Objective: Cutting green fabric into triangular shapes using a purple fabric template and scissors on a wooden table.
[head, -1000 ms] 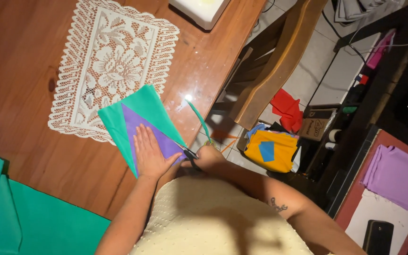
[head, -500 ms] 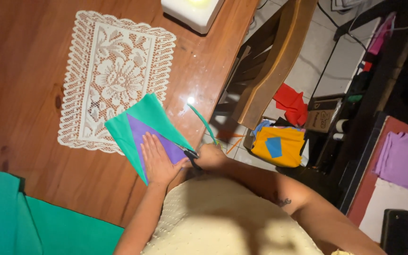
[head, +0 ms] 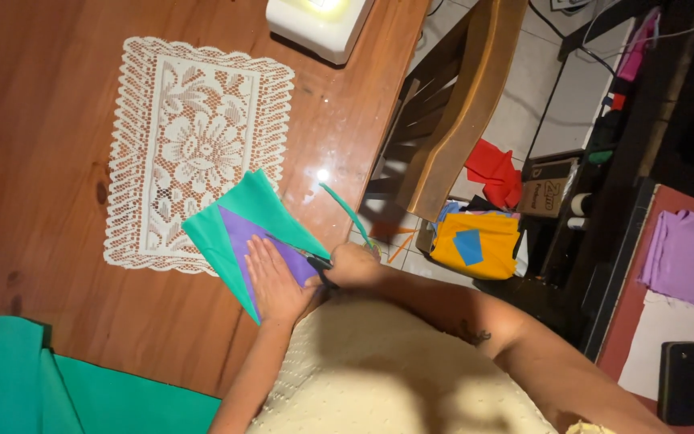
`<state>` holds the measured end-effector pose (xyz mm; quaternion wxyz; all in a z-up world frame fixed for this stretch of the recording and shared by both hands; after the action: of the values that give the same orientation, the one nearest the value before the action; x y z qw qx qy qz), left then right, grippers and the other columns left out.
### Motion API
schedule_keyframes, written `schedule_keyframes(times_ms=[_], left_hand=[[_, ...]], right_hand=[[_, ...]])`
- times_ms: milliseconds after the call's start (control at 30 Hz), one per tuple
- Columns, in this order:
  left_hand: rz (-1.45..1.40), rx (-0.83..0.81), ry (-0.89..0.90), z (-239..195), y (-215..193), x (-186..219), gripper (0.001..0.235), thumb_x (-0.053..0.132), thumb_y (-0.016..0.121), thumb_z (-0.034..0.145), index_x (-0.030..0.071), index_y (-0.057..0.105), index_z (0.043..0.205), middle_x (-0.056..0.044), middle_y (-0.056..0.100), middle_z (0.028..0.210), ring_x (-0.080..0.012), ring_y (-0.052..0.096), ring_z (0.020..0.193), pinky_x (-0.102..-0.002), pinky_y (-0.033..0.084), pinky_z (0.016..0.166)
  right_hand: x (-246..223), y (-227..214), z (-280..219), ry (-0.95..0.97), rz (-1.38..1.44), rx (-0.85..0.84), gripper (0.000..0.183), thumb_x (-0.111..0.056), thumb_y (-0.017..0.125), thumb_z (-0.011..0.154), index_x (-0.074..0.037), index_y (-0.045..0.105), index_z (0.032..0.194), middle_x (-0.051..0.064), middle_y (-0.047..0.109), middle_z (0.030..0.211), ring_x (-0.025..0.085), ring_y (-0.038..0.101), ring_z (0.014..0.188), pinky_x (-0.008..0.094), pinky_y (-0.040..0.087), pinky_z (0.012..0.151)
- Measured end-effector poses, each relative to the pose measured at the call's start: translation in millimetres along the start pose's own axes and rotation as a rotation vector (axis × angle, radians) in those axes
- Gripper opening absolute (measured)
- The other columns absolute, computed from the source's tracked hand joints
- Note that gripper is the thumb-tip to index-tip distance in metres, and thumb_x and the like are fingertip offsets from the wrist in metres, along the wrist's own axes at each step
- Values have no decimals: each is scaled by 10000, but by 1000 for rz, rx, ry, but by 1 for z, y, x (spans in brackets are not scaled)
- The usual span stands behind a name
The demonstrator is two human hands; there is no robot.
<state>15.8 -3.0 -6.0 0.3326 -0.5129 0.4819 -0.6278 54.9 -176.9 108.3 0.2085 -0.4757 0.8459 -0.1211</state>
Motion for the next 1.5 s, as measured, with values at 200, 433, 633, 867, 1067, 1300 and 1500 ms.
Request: schedule_keyframes(times_ms=[200, 433, 633, 867, 1067, 1300, 1500], left_hand=[[17, 33, 5, 1, 0, 1, 1318, 452, 866, 605, -153, 174, 1549, -393, 159, 1629, -515, 156, 1537, -587, 115, 1281], [103, 158, 94, -3, 24, -13, 1112, 73, 824, 647, -173, 214, 1543, -427, 212, 1599, -543, 214, 1508, -605, 193, 1252], [175, 222, 80, 4, -8, 8, 607, 39, 525, 970, -148, 326, 1512, -388, 330, 1573, -499, 314, 1495, -573, 267, 1241], [-47, -39, -89, 4, 0, 4, 1633, 615, 949, 359, -112, 132, 1573, -317, 102, 1672, -458, 95, 1563, -540, 61, 1312], [-88, -70, -120, 6, -8, 9, 1567, 575, 965, 406, -131, 166, 1554, -334, 130, 1659, -471, 113, 1556, -545, 75, 1310], [64, -188, -196, 6, 5, 3, 1507, 631, 890, 465, -90, 161, 1571, -274, 93, 1688, -384, 42, 1592, -492, 21, 1331], [20, -114, -190, 6, 1, 7, 1493, 661, 876, 482, -109, 187, 1559, -301, 135, 1673, -415, 120, 1574, -518, 88, 1318]], right_hand=[[10, 17, 27, -37, -39, 20, 368, -411, 669, 902, -114, 788, 1085, 203, 729, 1192, 456, 610, 1272, 611, 481, 1050], [-29, -21, -22, -22, 2, 5, 376, -452, 624, 871, -145, 811, 982, 101, 790, 1042, 322, 694, 1189, 514, 534, 1041], [-15, 2, 6, -26, -1, 5, 394, -438, 619, 894, -104, 806, 985, 142, 786, 1047, 363, 697, 1173, 547, 522, 1034], [-29, -2, 14, -114, 82, -21, 470, -506, 593, 849, -81, 791, 808, 79, 741, 640, 262, 788, 863, 436, 613, 859], [-30, 3, 14, -115, 112, 3, 498, -476, 617, 857, -7, 784, 894, 179, 777, 851, 322, 766, 968, 493, 603, 862], [-45, -2, 19, -167, 153, 6, 448, -441, 610, 837, -32, 767, 744, 92, 700, 555, 269, 775, 685, 430, 630, 709], [-52, -10, 20, -191, 173, -1, 427, -414, 614, 841, -29, 763, 732, 83, 696, 542, 242, 763, 623, 416, 630, 687]])
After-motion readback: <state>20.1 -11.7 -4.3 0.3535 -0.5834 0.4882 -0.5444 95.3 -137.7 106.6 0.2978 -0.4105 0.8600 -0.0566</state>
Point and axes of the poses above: each hand's wrist, its own z-axis towards the middle knuckle, its own y-axis out of the palm, x = y × z, the point moved 2 cm from there along z, towards the middle knuckle
